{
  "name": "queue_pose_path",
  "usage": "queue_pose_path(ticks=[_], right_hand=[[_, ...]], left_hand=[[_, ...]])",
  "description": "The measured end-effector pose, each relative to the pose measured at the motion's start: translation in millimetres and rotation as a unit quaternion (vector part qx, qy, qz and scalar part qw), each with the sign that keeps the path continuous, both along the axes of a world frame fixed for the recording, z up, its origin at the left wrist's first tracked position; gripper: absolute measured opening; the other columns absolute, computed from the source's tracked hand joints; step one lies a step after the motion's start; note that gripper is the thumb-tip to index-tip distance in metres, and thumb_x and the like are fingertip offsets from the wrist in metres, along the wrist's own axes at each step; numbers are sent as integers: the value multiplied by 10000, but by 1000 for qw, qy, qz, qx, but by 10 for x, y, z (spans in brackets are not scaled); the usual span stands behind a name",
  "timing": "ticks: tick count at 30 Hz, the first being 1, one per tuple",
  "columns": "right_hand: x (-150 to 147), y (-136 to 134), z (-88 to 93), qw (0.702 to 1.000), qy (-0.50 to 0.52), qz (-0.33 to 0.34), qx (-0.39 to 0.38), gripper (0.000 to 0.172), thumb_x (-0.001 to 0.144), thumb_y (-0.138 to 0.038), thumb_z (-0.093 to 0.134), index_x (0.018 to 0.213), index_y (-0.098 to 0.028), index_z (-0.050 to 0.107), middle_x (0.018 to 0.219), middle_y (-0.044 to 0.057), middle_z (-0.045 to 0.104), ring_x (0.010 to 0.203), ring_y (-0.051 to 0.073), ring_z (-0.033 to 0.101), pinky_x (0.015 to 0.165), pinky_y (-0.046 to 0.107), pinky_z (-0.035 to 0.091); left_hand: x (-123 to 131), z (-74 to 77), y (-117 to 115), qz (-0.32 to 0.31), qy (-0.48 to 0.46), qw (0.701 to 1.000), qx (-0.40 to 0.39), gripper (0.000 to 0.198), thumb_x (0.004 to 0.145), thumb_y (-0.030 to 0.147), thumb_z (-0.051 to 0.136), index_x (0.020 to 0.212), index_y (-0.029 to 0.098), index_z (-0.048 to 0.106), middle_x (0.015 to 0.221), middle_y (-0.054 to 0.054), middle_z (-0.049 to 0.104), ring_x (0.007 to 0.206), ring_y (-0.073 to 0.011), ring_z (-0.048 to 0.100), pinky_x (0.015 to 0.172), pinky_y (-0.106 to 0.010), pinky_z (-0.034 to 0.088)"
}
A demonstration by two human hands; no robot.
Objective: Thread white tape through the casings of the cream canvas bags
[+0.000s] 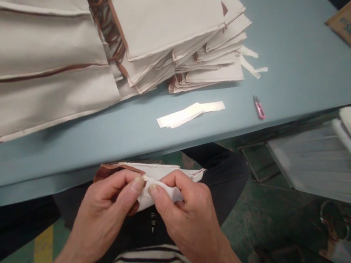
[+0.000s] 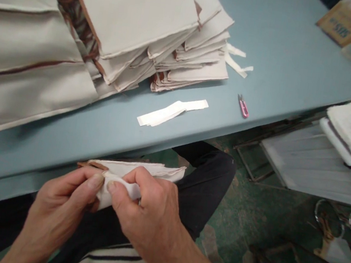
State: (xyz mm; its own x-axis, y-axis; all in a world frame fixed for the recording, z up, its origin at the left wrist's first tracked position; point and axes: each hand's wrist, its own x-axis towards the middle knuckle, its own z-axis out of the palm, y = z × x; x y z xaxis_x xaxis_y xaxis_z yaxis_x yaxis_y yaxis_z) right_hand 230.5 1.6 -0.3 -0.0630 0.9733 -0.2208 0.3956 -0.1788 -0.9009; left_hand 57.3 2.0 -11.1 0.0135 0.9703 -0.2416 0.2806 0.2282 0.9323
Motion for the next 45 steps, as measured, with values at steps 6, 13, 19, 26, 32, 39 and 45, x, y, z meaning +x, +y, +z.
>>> queue_pose_path(ticks=[6,13,19,26,32,39,45], right_hand=[[-40,12,-73,998,33,-20,-51,315,923,-423,645,684,-247,538,561,-47,494,529,127,435,503,251,314],[-40,16,-115,992,82,-40,-82,335,883,-434,665,654,-238,519,577,-47,516,553,118,443,508,239,342],[-52,16,-119,992,81,-43,-84,334,879,-456,673,663,-231,552,564,-53,524,532,110,425,501,234,339],[-81,39,-127,993,64,-34,-92,330,877,-468,662,669,-232,565,576,-43,543,542,117,439,496,233,338],[-121,13,-175,994,57,-36,-83,339,892,-464,669,671,-236,550,567,-42,543,540,124,475,504,234,350],[-169,20,-189,994,34,-46,-95,356,883,-502,656,665,-245,540,560,-37,525,532,131,462,495,240,337],[-240,35,-234,995,2,-60,-77,383,887,-536,630,658,-254,506,552,-42,481,516,135,422,512,260,316]], left_hand=[[-61,-93,30,-23,-69,996,-42,430,976,453,674,625,207,702,521,25,559,463,-119,467,443,-218,351],[-114,-105,37,-42,-55,997,-42,440,981,460,678,625,202,683,516,23,561,464,-116,446,446,-223,335],[-141,-112,51,-43,-25,998,-31,449,964,472,684,604,203,684,527,12,581,486,-131,494,469,-223,386],[-129,-148,22,-30,-35,998,-47,428,943,485,704,629,193,717,533,7,592,482,-127,492,459,-218,368],[-110,-122,-1,1,-27,998,-52,417,924,494,720,626,201,721,534,11,599,483,-132,489,468,-234,366],[-166,-175,4,-15,-8,999,-45,415,940,498,700,645,207,721,560,11,620,496,-137,521,477,-230,386],[-116,-169,-27,26,6,998,-54,394,922,495,708,654,206,703,543,26,588,501,-130,501,490,-229,373]])
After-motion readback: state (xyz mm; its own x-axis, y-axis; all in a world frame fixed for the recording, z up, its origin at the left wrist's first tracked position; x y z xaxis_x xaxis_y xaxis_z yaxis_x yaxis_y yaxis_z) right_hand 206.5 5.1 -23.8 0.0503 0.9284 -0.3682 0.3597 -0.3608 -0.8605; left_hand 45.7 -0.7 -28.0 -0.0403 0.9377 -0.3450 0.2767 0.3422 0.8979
